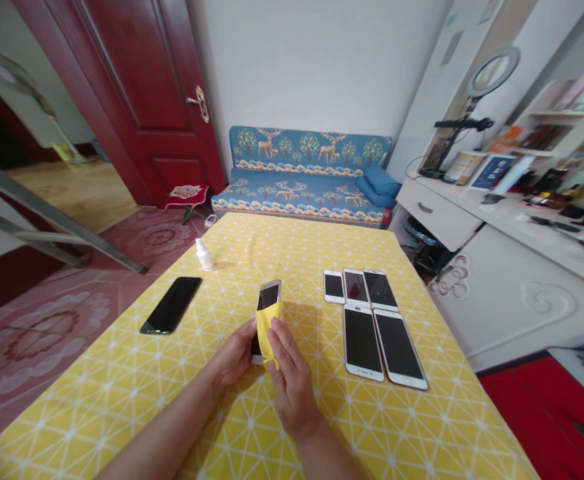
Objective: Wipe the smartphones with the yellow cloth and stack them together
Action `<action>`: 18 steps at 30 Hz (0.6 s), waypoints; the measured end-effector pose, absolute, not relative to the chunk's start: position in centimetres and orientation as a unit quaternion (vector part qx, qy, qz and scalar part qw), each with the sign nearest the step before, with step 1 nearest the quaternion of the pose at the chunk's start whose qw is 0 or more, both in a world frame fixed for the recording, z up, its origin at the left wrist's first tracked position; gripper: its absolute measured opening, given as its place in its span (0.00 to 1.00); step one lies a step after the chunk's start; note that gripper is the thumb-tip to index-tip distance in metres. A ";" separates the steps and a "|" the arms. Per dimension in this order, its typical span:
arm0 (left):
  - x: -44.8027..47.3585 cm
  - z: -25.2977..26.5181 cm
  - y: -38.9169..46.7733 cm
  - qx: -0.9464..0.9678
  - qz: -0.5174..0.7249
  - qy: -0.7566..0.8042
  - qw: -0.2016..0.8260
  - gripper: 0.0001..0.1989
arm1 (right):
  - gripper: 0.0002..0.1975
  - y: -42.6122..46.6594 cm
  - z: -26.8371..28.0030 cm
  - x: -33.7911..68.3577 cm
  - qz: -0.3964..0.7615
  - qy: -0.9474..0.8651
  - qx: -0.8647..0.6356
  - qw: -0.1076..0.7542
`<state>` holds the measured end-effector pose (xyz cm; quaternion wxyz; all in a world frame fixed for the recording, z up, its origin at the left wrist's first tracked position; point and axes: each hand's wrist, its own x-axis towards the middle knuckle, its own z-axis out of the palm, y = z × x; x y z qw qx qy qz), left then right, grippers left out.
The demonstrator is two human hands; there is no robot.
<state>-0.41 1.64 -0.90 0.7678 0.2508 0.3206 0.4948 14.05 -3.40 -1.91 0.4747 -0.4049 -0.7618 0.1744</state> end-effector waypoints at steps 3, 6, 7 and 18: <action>-0.5 -1.1 1.6 0.300 0.473 0.330 0.760 0.15 | 0.27 -3.5 -1.9 14.1 0.157 -0.769 -0.397 0.477; -0.6 -1.1 1.5 0.337 0.451 0.310 0.766 0.19 | 0.27 -3.4 -2.0 14.3 0.126 -0.752 -0.419 0.492; -0.6 -1.1 1.4 0.352 0.444 0.298 0.768 0.20 | 0.27 -3.3 -2.0 14.5 0.115 -0.743 -0.427 0.502; -0.7 -1.9 0.4 0.323 0.301 0.252 0.861 0.23 | 0.27 -2.8 -2.1 14.1 0.085 -0.754 -0.432 0.487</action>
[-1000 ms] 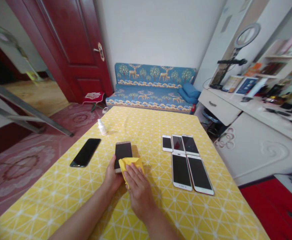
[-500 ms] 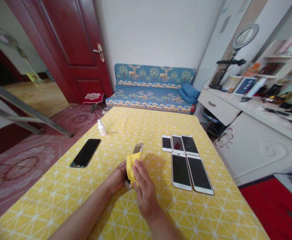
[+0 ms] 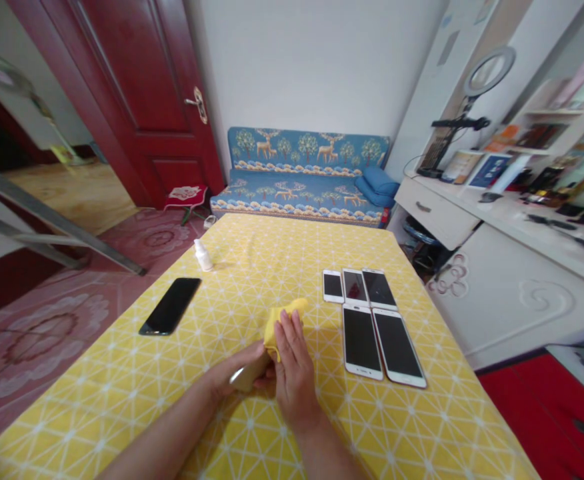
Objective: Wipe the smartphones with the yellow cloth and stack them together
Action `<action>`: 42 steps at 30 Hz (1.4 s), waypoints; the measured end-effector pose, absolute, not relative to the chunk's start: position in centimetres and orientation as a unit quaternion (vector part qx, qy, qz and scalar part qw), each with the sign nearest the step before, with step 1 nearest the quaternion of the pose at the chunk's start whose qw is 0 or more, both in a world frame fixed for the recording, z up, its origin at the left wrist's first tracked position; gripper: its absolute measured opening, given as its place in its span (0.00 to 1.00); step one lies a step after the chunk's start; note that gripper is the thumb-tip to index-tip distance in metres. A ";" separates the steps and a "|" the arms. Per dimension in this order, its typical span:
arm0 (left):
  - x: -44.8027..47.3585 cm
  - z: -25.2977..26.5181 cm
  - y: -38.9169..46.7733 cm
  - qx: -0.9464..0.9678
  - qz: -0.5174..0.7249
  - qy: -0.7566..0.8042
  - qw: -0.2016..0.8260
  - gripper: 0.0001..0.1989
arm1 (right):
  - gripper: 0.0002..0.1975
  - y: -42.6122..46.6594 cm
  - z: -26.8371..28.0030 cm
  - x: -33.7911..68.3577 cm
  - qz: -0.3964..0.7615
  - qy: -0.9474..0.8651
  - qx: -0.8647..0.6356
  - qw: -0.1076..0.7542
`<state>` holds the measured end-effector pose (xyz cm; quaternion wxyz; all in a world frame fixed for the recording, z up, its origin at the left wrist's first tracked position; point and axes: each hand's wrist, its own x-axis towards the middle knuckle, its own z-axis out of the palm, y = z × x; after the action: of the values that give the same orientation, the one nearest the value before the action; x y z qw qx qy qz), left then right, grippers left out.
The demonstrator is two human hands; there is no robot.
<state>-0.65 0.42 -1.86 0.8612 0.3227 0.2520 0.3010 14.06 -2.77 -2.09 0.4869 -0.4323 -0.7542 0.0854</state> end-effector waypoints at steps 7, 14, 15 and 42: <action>-0.5 -1.5 -0.1 0.273 0.287 0.235 0.888 0.20 | 0.25 -2.0 -2.2 14.7 0.108 -0.683 -0.499 0.523; -1.0 -0.7 0.0 0.161 0.290 0.181 0.926 0.22 | 0.24 -1.7 -2.6 14.8 0.101 -0.670 -0.530 0.511; -1.1 -0.5 0.1 0.148 0.294 0.170 0.929 0.22 | 0.24 -1.6 -2.7 14.9 0.106 -0.666 -0.532 0.512; -2.6 -0.4 2.0 0.052 0.487 0.130 0.862 0.32 | 0.22 -3.7 -1.5 11.9 0.041 -0.879 -0.337 0.335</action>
<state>-2.63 2.04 -0.40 0.8619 0.0525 0.1298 0.4873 11.91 -3.70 -1.55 0.3353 -0.3371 -0.8788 0.0407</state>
